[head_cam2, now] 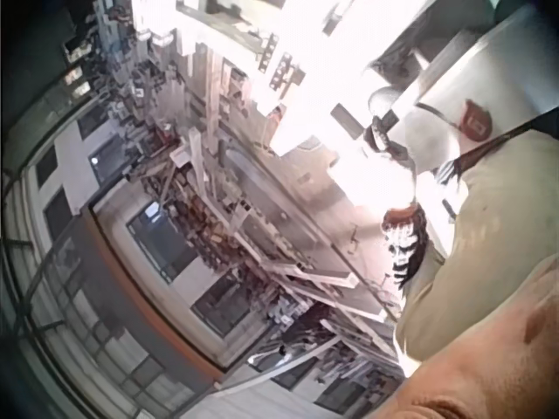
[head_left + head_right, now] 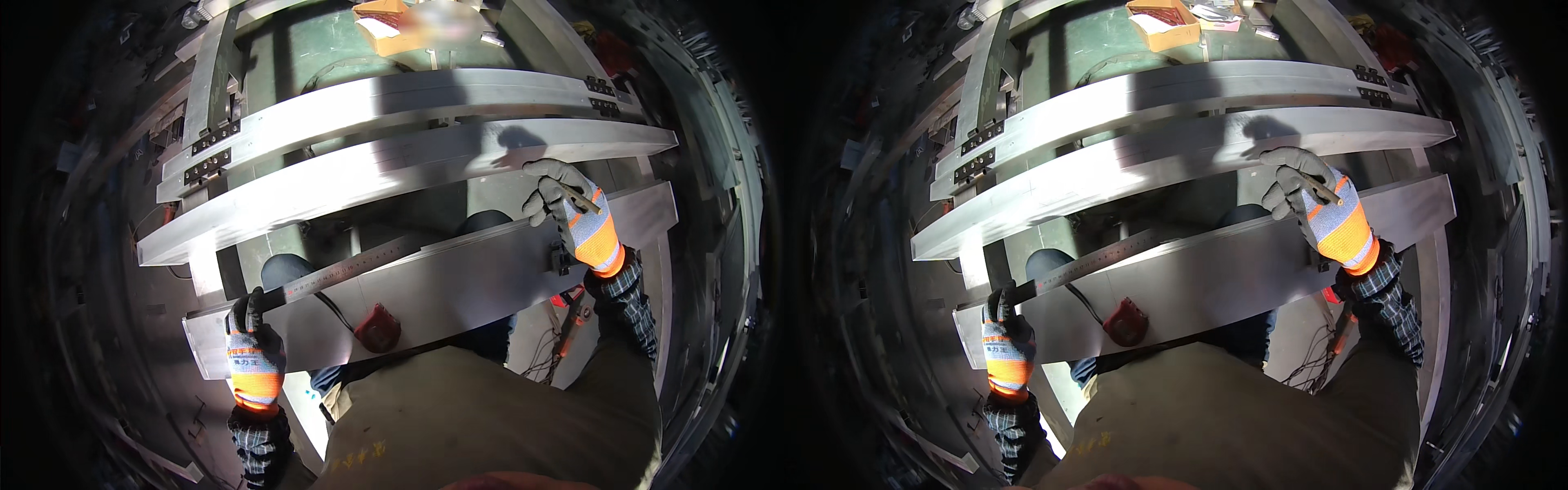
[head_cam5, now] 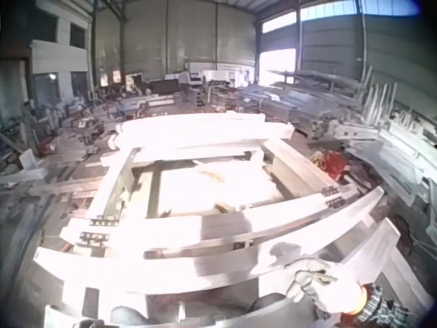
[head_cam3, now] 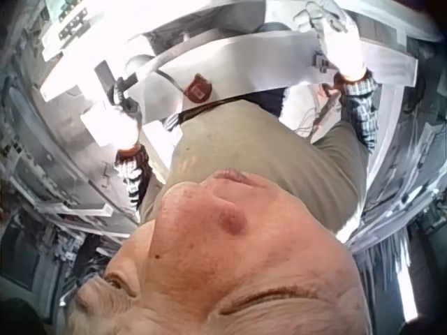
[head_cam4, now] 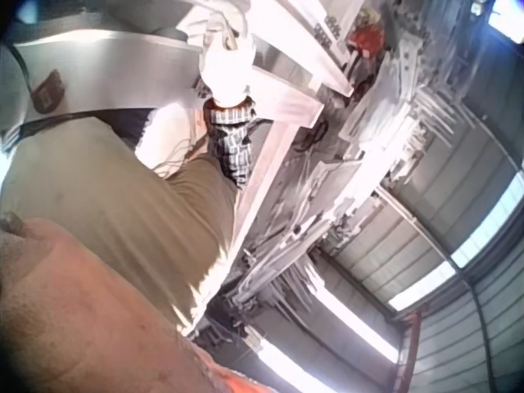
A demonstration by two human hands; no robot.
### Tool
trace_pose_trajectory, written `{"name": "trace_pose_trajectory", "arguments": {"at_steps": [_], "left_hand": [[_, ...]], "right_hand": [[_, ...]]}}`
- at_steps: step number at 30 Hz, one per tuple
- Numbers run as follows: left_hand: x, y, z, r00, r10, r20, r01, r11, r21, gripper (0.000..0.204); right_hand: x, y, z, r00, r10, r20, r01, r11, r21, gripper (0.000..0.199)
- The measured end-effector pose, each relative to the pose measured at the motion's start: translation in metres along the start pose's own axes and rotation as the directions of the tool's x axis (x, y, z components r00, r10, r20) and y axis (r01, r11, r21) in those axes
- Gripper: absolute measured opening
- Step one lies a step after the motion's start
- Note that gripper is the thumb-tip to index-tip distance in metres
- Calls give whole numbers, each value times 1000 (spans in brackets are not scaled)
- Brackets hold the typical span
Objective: The person measures and marks several long metal panels using a tape measure and a pencil. They repeatedly position the tape measure, mark points, and flip the panels to measure different sections.
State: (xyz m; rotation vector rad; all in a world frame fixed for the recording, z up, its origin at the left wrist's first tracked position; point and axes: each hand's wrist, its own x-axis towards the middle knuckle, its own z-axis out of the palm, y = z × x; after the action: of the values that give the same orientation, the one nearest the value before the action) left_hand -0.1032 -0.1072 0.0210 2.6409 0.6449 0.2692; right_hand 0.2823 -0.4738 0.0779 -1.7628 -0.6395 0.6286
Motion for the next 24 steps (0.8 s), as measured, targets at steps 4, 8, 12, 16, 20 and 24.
{"name": "trace_pose_trajectory", "arguments": {"at_steps": [4, 8, 12, 16, 20, 24], "left_hand": [[-19, 0, 13, 964, -220, 150, 239, 963, -124, 76], [-61, -47, 45, 1000, -16, 2, 16, 999, 43, 81], [-55, -68, 52, 991, -16, 136, -4, 989, 145, 72], [-14, -27, -1, 977, 204, 58, -212, 959, 186, 83], [64, -41, -30, 926, 340, -165, -314, 935, 165, 98], [156, -100, -7, 911, 375, -171, -317, 903, 289, 103]], "right_hand": [[-30, 21, 5, 998, -39, -52, 39, 999, -5, 38], [-20, 39, 31, 951, -309, 3, 298, 913, -279, 43], [-10, 62, 37, 889, -440, -125, 322, 796, -512, 38], [13, 20, 21, 878, -474, -66, 225, 532, -816, 64], [61, 43, 6, 906, -421, -37, 122, 344, -931, 79], [107, 76, -9, 839, -540, 57, 212, 230, -950, 74]]}}
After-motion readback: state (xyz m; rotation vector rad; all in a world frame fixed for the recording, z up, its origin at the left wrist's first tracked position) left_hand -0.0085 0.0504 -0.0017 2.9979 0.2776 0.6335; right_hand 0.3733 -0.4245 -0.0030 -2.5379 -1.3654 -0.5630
